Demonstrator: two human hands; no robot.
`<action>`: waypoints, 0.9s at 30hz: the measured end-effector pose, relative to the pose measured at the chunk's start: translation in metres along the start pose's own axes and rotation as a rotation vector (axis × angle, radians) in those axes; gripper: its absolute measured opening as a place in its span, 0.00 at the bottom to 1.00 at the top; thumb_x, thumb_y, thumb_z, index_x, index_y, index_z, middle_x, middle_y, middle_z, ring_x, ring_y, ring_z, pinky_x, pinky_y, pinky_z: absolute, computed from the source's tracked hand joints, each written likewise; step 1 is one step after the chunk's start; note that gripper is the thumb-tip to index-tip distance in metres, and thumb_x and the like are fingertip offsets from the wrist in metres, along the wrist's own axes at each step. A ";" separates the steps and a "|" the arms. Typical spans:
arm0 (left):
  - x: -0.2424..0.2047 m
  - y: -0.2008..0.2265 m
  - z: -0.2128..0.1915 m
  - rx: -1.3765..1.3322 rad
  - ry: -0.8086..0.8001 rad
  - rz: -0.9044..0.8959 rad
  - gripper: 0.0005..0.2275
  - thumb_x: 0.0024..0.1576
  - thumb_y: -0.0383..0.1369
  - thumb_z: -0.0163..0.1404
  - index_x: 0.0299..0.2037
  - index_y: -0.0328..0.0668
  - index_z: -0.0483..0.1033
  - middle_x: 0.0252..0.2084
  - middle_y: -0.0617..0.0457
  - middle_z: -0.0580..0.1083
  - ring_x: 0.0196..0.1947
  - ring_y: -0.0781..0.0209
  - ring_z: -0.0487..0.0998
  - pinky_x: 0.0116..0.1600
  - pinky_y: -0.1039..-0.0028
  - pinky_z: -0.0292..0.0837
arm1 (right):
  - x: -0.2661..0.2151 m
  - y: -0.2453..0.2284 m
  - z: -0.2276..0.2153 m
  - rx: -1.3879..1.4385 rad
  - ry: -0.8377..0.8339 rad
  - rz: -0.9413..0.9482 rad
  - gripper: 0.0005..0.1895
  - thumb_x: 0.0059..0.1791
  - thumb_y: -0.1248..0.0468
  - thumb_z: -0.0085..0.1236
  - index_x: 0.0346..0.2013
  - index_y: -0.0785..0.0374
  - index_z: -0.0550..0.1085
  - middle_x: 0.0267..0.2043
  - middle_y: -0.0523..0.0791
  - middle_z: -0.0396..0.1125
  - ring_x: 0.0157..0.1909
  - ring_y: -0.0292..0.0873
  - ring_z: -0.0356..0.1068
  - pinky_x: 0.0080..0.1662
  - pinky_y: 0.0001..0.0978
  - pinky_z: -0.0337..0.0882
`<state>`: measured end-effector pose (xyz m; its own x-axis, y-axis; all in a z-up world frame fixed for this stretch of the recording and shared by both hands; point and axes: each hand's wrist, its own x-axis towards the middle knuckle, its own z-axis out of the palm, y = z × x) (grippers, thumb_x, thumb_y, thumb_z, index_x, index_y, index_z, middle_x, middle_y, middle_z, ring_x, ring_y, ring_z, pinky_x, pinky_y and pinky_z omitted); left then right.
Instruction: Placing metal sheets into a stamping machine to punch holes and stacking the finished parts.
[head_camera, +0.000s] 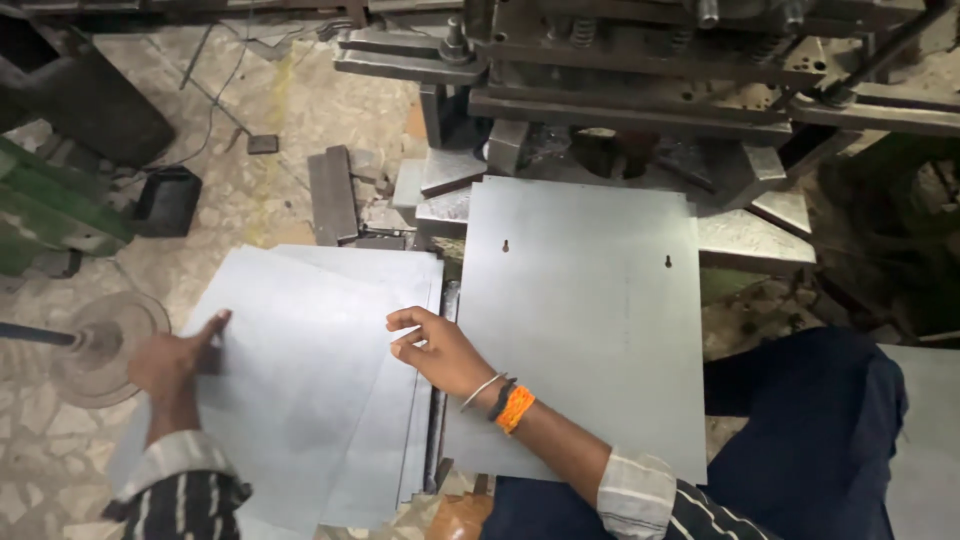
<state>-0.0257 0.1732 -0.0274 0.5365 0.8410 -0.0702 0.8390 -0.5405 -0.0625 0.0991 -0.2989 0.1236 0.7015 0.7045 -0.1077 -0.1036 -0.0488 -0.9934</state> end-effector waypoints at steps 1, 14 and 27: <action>-0.003 0.001 -0.022 0.000 0.002 -0.011 0.51 0.48 0.82 0.38 0.35 0.30 0.87 0.32 0.36 0.83 0.38 0.34 0.84 0.38 0.57 0.74 | 0.000 0.002 -0.001 0.000 -0.011 -0.002 0.22 0.49 0.67 0.59 0.58 0.63 0.71 0.55 0.57 0.70 0.50 0.52 0.76 0.40 0.32 0.78; -0.103 0.134 -0.162 -1.042 -0.250 -0.108 0.37 0.61 0.61 0.51 0.58 0.24 0.71 0.58 0.25 0.70 0.60 0.27 0.69 0.56 0.34 0.66 | -0.071 -0.033 -0.058 0.226 0.342 -0.090 0.31 0.50 0.53 0.55 0.64 0.66 0.65 0.53 0.48 0.69 0.50 0.40 0.67 0.49 0.32 0.72; -0.320 0.327 -0.282 -1.682 -0.848 0.412 0.40 0.50 0.29 0.59 0.76 0.51 0.54 0.58 0.44 0.69 0.55 0.49 0.72 0.56 0.64 0.72 | -0.177 -0.084 -0.288 0.069 0.769 -0.191 0.21 0.50 0.73 0.54 0.60 0.69 0.71 0.35 0.46 0.72 0.34 0.36 0.73 0.38 0.30 0.76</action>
<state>0.1027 -0.2658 0.2550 0.9513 0.1778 -0.2519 0.1811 0.3390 0.9232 0.1869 -0.6238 0.2148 0.9991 0.0083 0.0427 0.0418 0.0848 -0.9955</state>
